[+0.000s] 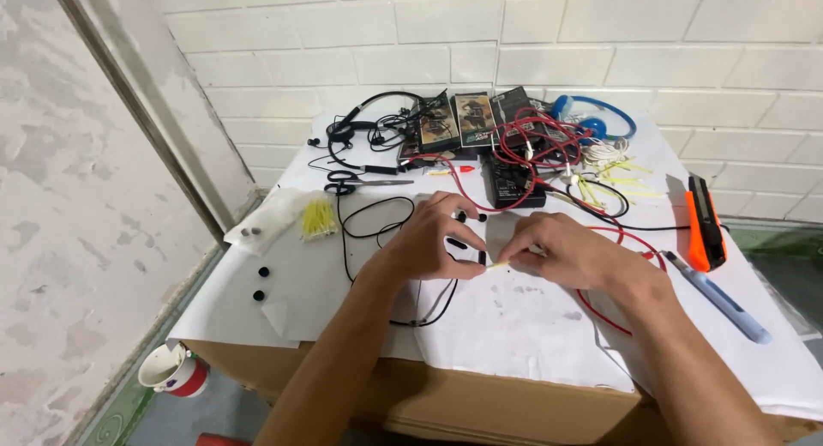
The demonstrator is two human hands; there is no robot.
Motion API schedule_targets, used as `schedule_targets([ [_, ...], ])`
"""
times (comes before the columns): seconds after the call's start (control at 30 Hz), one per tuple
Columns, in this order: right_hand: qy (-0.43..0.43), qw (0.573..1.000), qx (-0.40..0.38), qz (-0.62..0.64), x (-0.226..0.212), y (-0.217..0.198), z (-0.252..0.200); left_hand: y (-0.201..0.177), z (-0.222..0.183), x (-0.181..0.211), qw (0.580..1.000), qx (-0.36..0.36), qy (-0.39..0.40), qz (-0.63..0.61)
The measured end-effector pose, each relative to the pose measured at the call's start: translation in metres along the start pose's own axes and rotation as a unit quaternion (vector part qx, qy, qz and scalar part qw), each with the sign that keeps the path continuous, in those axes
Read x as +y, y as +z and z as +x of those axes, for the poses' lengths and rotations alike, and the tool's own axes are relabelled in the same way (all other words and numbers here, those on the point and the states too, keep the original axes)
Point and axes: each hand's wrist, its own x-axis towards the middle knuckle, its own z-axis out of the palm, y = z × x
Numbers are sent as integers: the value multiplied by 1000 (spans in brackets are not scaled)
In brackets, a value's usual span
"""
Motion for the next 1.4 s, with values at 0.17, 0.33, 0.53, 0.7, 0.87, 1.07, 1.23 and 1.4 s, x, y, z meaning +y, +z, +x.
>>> schedule_targets([
  [0.17, -17, 999, 35, 16, 5, 2, -3, 1, 0, 0, 1000, -15, -19, -12],
  [0.33, -13, 999, 49, -8, 4, 1, 1, 3, -2, -4, 999, 2, -22, -36],
  [0.53, -52, 998, 41, 20, -5, -4, -5, 5, -1, -9, 1000, 4, -19, -18],
  [0.7, -61, 988, 138, 32, 29, -9, 2, 7, 4, -44, 989, 130, 69, -23],
  [0.87, 26, 958, 263, -108, 55, 2, 10, -1, 1, -36, 987, 159, -11, 30],
  [1.07, 135, 880, 401, -217, 102, 9, 16, -15, -1, -1, 996, 65, -29, 49],
  [1.23, 176, 789, 546, -218, 84, -6, -7, -9, -2, -5, 994, 35, -86, 63],
  [1.4, 219, 759, 587, -177, 100, -10, -17, 5, -1, -14, 993, 28, -97, 56],
])
